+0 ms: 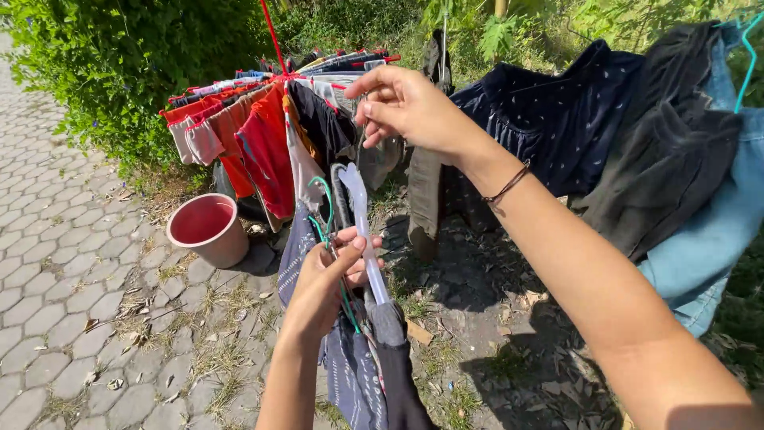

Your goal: Hanging various items of laundry on a clothesline and a circular dryer in an outdoor area.

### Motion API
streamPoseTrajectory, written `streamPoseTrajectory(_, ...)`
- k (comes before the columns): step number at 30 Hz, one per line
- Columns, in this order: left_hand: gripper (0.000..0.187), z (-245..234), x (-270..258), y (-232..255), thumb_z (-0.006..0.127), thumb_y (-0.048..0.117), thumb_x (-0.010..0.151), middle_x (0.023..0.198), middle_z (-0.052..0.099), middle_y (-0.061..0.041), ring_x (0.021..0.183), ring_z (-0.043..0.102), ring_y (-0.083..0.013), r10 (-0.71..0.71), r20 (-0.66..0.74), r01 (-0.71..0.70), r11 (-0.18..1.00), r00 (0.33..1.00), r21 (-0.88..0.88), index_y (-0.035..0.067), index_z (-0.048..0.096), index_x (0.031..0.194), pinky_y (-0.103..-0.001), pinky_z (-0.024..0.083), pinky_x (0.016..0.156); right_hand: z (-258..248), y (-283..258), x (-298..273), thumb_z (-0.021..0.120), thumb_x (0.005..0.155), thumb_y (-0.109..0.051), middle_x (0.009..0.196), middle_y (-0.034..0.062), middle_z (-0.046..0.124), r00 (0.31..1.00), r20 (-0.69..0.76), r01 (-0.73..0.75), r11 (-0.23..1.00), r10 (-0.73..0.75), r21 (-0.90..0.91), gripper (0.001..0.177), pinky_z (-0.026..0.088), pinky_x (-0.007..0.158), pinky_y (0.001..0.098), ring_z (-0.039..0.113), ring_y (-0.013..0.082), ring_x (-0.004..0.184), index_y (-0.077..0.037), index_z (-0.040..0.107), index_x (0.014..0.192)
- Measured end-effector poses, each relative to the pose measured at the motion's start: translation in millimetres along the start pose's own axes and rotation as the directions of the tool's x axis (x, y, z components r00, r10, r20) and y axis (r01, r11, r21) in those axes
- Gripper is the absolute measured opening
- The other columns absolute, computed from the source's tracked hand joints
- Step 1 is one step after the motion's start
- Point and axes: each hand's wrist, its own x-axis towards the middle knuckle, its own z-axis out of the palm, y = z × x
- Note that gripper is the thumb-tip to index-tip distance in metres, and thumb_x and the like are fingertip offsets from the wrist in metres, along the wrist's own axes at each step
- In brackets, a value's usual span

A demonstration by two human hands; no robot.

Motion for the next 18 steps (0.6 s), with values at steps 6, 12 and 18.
streamPoseTrajectory(6,0.044,-16,60,8,0.07,0.027,0.093,0.109,0.073,-0.015,0.089,0.074,-0.0204,0.04,0.111,-0.033,0.998,0.993,-0.06,-0.001,0.056,0.124,-0.034,0.059,0.084,-43,18,70,0.056,0.103,-0.003,0.097,0.007,0.069,0.993,-0.119,-0.001,0.988,-0.018,-0.157,0.023,0.064,0.072,0.0261,0.073,0.013,0.078,0.004,0.061,0.124)
streamPoseTrajectory(12,0.046,-26,131,28,0.069,0.027,0.096,0.112,0.074,-0.014,0.094,0.071,-0.0182,0.028,0.295,-0.001,0.996,0.955,-0.092,-0.004,0.055,0.127,-0.029,0.055,0.082,-91,38,110,0.054,0.099,0.001,0.093,0.0067,0.07,0.965,-0.262,-0.063,0.956,-0.014,-0.286,0.023,0.064,0.07,0.0269,0.073,0.0127,0.076,0.006,0.064,0.119)
streamPoseTrajectory(18,0.047,-35,210,32,0.067,0.027,0.096,0.122,0.072,-0.017,0.1,0.069,-0.0156,-0.039,0.425,0.102,0.986,0.904,-0.128,-0.001,0.055,0.131,-0.027,0.052,0.08,-146,67,147,0.053,0.098,0.002,0.091,0.0045,0.067,0.922,-0.379,-0.095,0.903,-0.079,-0.42,0.024,0.06,0.063,0.0255,0.065,0.0087,0.071,0.005,0.067,0.118)
